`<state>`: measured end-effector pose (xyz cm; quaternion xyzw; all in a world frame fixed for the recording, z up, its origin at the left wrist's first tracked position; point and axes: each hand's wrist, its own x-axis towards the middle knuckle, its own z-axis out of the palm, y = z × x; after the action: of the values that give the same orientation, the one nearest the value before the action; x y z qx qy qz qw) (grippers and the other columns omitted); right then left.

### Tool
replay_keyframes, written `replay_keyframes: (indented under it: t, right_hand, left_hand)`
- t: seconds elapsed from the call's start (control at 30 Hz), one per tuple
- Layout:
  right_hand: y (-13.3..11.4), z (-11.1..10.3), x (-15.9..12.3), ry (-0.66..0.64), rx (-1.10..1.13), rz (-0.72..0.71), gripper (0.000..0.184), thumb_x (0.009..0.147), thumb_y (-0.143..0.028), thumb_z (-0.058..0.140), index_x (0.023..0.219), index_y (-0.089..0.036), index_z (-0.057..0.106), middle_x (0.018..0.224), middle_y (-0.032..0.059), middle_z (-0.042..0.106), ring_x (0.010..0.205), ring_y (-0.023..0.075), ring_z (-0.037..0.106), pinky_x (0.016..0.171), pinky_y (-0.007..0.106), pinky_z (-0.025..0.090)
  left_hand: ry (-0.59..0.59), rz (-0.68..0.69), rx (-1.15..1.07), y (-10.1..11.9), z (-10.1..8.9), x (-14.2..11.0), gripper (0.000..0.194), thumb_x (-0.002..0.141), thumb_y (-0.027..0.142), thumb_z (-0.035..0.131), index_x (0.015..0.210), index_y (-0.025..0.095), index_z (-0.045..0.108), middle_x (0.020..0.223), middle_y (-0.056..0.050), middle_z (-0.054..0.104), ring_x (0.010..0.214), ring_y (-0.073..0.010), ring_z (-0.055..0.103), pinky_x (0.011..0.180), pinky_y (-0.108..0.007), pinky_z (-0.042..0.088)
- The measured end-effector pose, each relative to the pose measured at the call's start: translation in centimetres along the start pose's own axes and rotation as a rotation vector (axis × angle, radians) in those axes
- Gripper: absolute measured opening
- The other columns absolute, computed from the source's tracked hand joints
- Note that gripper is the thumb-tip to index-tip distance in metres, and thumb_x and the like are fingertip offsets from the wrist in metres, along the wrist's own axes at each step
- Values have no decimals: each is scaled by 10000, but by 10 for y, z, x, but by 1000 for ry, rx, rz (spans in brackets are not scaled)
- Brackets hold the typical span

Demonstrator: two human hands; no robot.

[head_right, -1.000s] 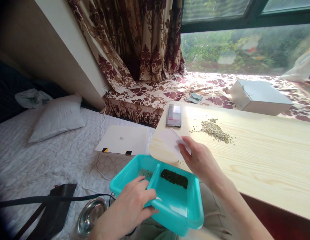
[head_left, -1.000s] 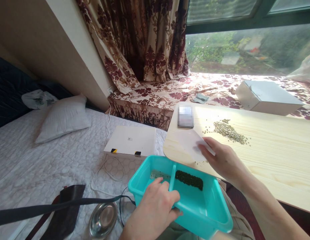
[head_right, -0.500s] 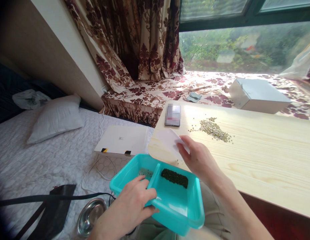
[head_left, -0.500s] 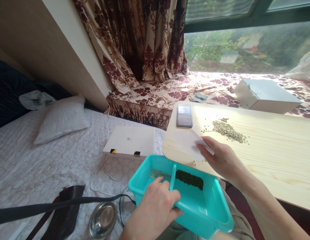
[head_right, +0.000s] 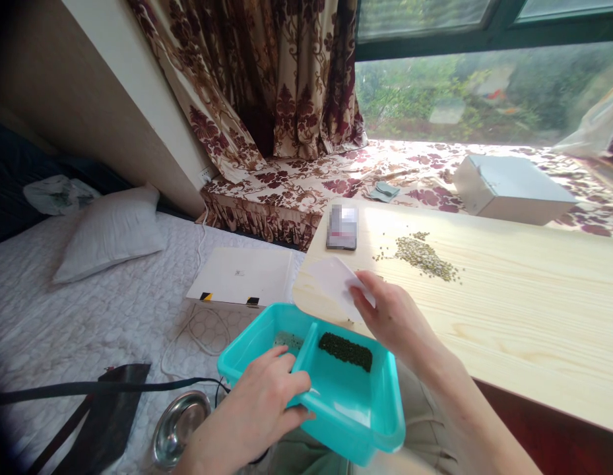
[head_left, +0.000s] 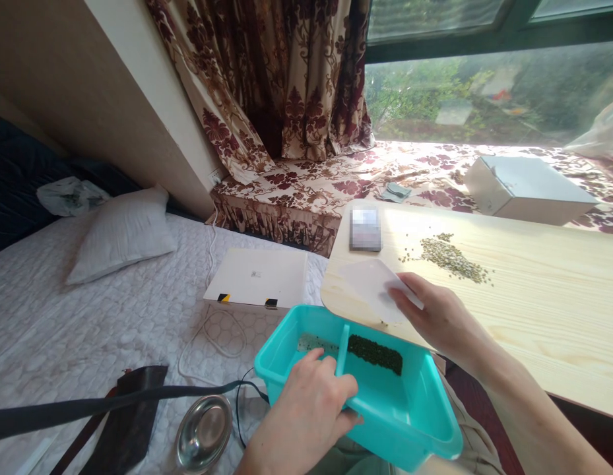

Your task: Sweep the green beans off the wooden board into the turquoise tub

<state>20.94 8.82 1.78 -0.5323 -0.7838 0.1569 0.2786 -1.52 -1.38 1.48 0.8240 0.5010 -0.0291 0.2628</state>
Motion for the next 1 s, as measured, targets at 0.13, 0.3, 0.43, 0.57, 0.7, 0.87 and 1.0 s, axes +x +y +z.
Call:
replay_keyframes:
  t: [0.13,0.3,0.43,0.57,0.7,0.87,1.0]
  right_hand:
    - [-1,-2,0,-4,-25,1,204,930,-401,466,855,-260,591,582,-3,630,457,156,515,482,272,372]
    - [-1,-2,-1,7,-41,-22,193,933,-380,453,881,-257,592,588,-1,628,452,158,514,472,271,353]
    - [-4,-2,-3,-50,-1,-30,194,950,-382,457,867,-259,582,606,-6,640,456,145,515,482,262,371]
    - [-5,0,-1,-9,-2,-30,215,962,-399,447,869,-257,580,611,-3,648,461,147,523,491,264,376]
    - [-3,4,0,-1,3,-50,214,955,-394,443,872,-253,581,606,-2,642,468,153,531,484,262,371]
    - [-2,4,-1,-59,53,-57,212,961,-395,453,874,-254,587,641,-2,655,493,147,540,491,254,384]
    - [-3,6,-1,-48,51,-43,221,959,-408,452,856,-254,573,629,-5,642,498,146,534,491,254,384]
  left_hand:
    - [-5,-6,10,0,1,-1,225,854,388,832,872,197,713,860,-31,654,924,-223,626,1101,-386,423]
    - [-11,3,19,1,0,-1,223,866,392,821,884,196,717,871,-35,661,942,-220,636,1133,-391,400]
    - [-21,-7,22,1,-2,-2,226,862,392,824,881,192,722,863,-38,662,933,-221,639,1125,-385,411]
    - [-17,-5,20,1,-2,-1,230,867,395,820,885,189,720,867,-40,659,933,-222,639,1123,-391,413]
    - [-34,-16,16,1,-2,-1,235,867,404,818,884,192,718,884,-43,658,962,-236,633,1100,-405,435]
    - [-38,-25,14,2,-3,-1,241,869,414,814,876,194,716,882,-44,654,966,-248,628,1065,-419,464]
    - [-30,-18,18,2,-3,-1,238,863,410,821,882,195,720,874,-43,659,952,-243,632,1065,-416,464]
